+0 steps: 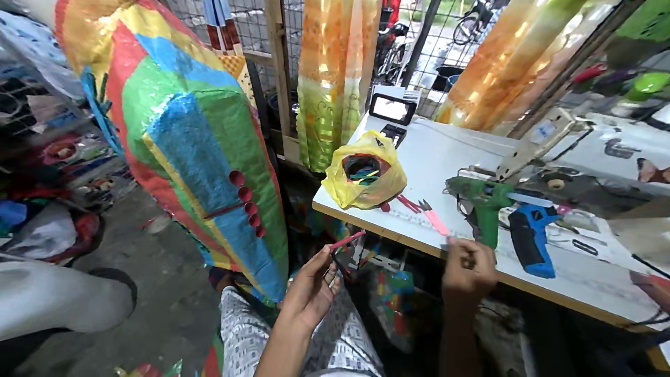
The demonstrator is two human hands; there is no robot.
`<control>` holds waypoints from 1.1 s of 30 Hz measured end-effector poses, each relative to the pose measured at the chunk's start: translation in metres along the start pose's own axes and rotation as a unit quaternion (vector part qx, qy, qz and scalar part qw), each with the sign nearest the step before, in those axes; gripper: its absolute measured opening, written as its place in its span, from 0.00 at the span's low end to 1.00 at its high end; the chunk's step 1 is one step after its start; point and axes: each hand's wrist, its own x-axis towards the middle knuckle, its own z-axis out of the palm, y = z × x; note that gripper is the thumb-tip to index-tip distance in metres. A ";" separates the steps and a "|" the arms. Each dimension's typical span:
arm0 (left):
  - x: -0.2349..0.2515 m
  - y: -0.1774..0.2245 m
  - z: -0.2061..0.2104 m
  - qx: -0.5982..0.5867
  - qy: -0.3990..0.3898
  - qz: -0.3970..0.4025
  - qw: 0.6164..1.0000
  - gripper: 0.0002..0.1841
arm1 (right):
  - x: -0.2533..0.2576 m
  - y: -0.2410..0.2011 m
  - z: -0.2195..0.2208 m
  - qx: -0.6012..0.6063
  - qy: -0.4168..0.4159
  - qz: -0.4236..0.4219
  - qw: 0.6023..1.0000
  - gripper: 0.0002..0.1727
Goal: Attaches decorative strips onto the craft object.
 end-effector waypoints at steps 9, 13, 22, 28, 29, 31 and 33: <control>-0.009 -0.008 0.003 -0.001 -0.058 -0.035 0.998 0.11 | -0.035 -0.063 0.072 0.443 -0.289 0.058 0.847 0.05; -0.010 -0.006 -0.001 -0.012 -0.056 -0.034 0.998 0.10 | -0.039 -0.069 0.085 0.495 -0.300 0.068 0.812 0.05; -0.011 0.003 -0.007 -0.022 -0.065 -0.034 0.997 0.10 | -0.041 -0.079 0.096 0.509 -0.312 0.033 0.802 0.07; -0.016 0.007 -0.027 0.046 0.016 0.213 0.976 0.12 | -0.022 -0.105 0.114 0.402 -0.308 -0.109 0.855 0.07; -0.015 0.010 -0.037 0.094 0.071 0.329 0.937 0.11 | -0.016 -0.109 0.120 0.345 -0.299 -0.160 0.875 0.08; -0.008 0.034 -0.064 0.180 0.180 0.519 0.816 0.16 | -0.008 -0.113 0.141 0.222 -0.251 -0.278 0.900 0.10; -0.004 0.073 -0.082 0.244 0.248 0.594 0.726 0.24 | -0.003 -0.114 0.165 0.119 -0.196 -0.386 0.894 0.10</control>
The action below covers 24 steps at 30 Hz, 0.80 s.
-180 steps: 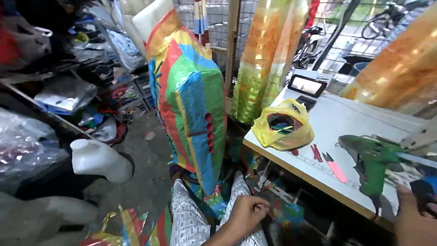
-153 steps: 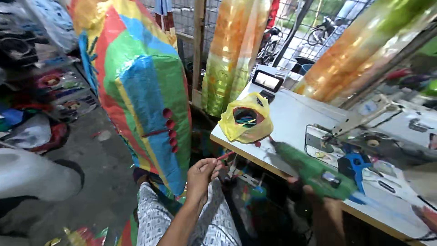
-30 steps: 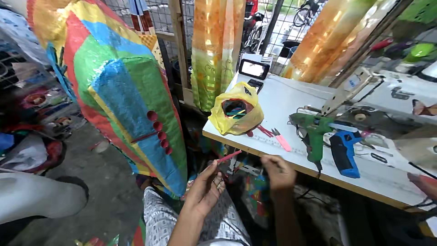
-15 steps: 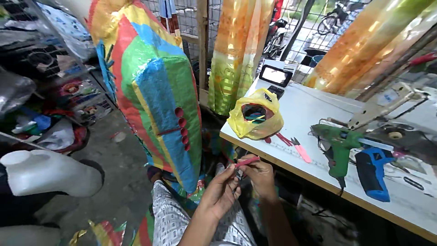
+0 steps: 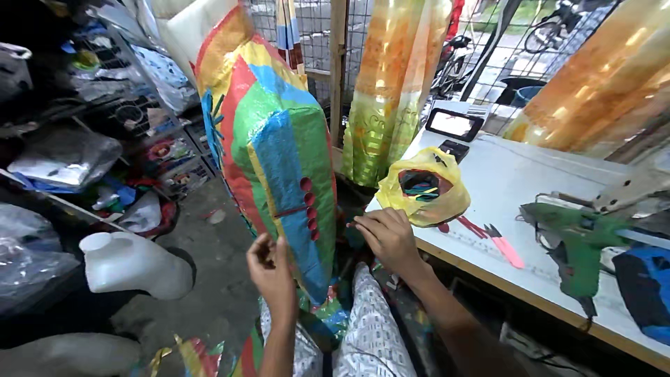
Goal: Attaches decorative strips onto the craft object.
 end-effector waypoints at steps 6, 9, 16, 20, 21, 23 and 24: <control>0.067 0.003 0.000 0.123 -0.093 0.050 0.987 0.29 | 0.033 0.003 0.043 -0.163 -0.006 -0.104 0.981 0.07; 0.077 -0.006 0.007 0.105 -0.091 0.096 0.986 0.15 | 0.041 0.001 0.053 -0.188 -0.004 -0.102 0.977 0.06; 0.078 -0.009 0.007 0.060 -0.083 0.114 0.988 0.05 | 0.046 -0.002 0.062 -0.225 -0.007 -0.111 0.968 0.06; 0.078 -0.006 0.007 0.058 -0.088 0.107 0.989 0.05 | 0.049 -0.005 0.063 -0.232 -0.024 -0.119 0.965 0.06; 0.077 -0.006 0.007 0.057 -0.089 0.106 0.989 0.05 | 0.049 -0.007 0.063 -0.233 -0.026 -0.122 0.965 0.05; 0.077 -0.005 0.007 0.054 -0.091 0.099 0.989 0.05 | 0.052 -0.009 0.062 -0.230 -0.028 -0.129 0.964 0.05; 0.077 -0.005 0.008 0.053 -0.091 0.097 0.990 0.04 | 0.053 -0.010 0.061 -0.229 -0.030 -0.132 0.964 0.05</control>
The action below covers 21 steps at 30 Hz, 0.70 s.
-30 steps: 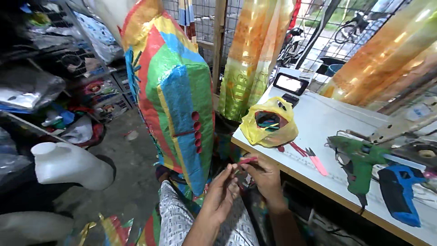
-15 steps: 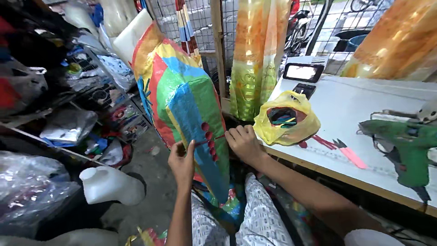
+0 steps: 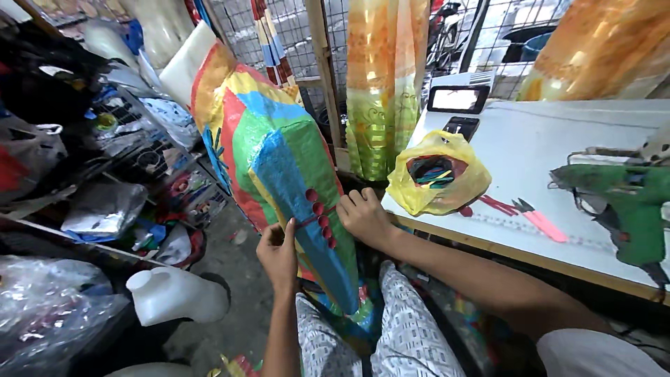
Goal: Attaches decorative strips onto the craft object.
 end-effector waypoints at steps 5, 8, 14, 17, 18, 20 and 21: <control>0.001 -0.002 0.000 -0.008 -0.005 0.007 1.000 0.03 | 0.006 0.003 -0.003 0.003 0.002 -0.008 1.000 0.06; 0.003 -0.004 -0.001 -0.021 -0.018 0.004 1.000 0.02 | 0.005 0.003 0.001 0.012 0.020 -0.004 1.000 0.06; 0.005 -0.006 -0.001 -0.027 -0.019 0.002 0.999 0.02 | -0.002 0.008 0.016 0.080 0.040 0.088 0.992 0.08; 0.006 -0.005 -0.002 -0.023 -0.021 -0.008 0.999 0.03 | -0.004 0.010 0.021 0.214 0.018 0.210 0.954 0.18; 0.006 -0.005 -0.002 -0.022 -0.022 -0.010 0.999 0.03 | -0.004 0.012 0.022 0.261 0.006 0.250 0.932 0.22; 0.007 -0.005 -0.004 -0.018 -0.026 -0.012 0.999 0.03 | -0.003 0.016 0.022 0.363 -0.033 0.320 0.874 0.30; 0.007 -0.006 -0.004 -0.018 -0.029 -0.012 0.999 0.03 | -0.003 0.019 0.021 0.415 -0.060 0.347 0.839 0.34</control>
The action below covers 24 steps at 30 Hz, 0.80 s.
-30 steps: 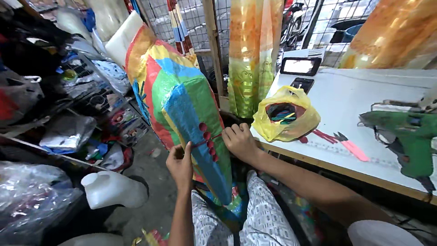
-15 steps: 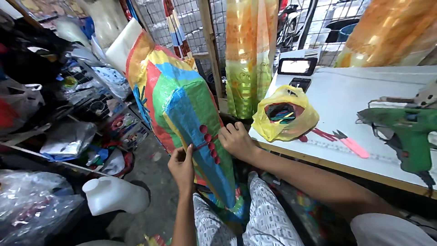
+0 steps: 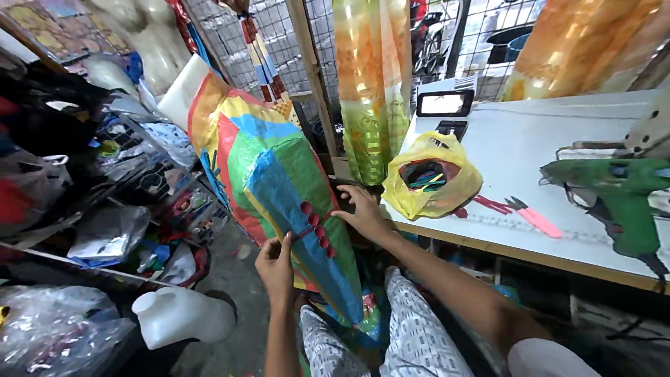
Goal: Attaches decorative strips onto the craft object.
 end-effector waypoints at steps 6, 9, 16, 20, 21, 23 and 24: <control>-0.006 -0.003 -0.007 -0.017 -0.068 -0.039 0.997 0.03 | 0.009 0.008 0.001 0.233 -0.116 0.126 0.957 0.22; -0.006 -0.010 -0.009 -0.022 -0.079 -0.036 0.996 0.03 | 0.009 0.012 0.006 0.307 -0.138 0.152 0.930 0.16; -0.005 -0.011 -0.006 -0.019 -0.064 -0.043 0.997 0.03 | 0.015 0.011 0.012 0.385 -0.160 0.177 0.891 0.14; -0.005 -0.010 -0.004 -0.024 -0.056 -0.036 0.997 0.04 | 0.018 0.012 0.012 0.383 -0.167 0.182 0.890 0.13; -0.005 -0.010 -0.003 -0.024 -0.054 -0.034 0.998 0.04 | 0.019 0.013 0.012 0.384 -0.169 0.182 0.889 0.12; -0.005 -0.012 -0.003 -0.027 -0.049 -0.032 0.998 0.04 | 0.019 0.013 0.012 0.393 -0.168 0.183 0.885 0.11; -0.005 -0.013 -0.002 -0.030 -0.049 -0.032 0.998 0.04 | 0.018 0.012 0.012 0.398 -0.168 0.184 0.883 0.11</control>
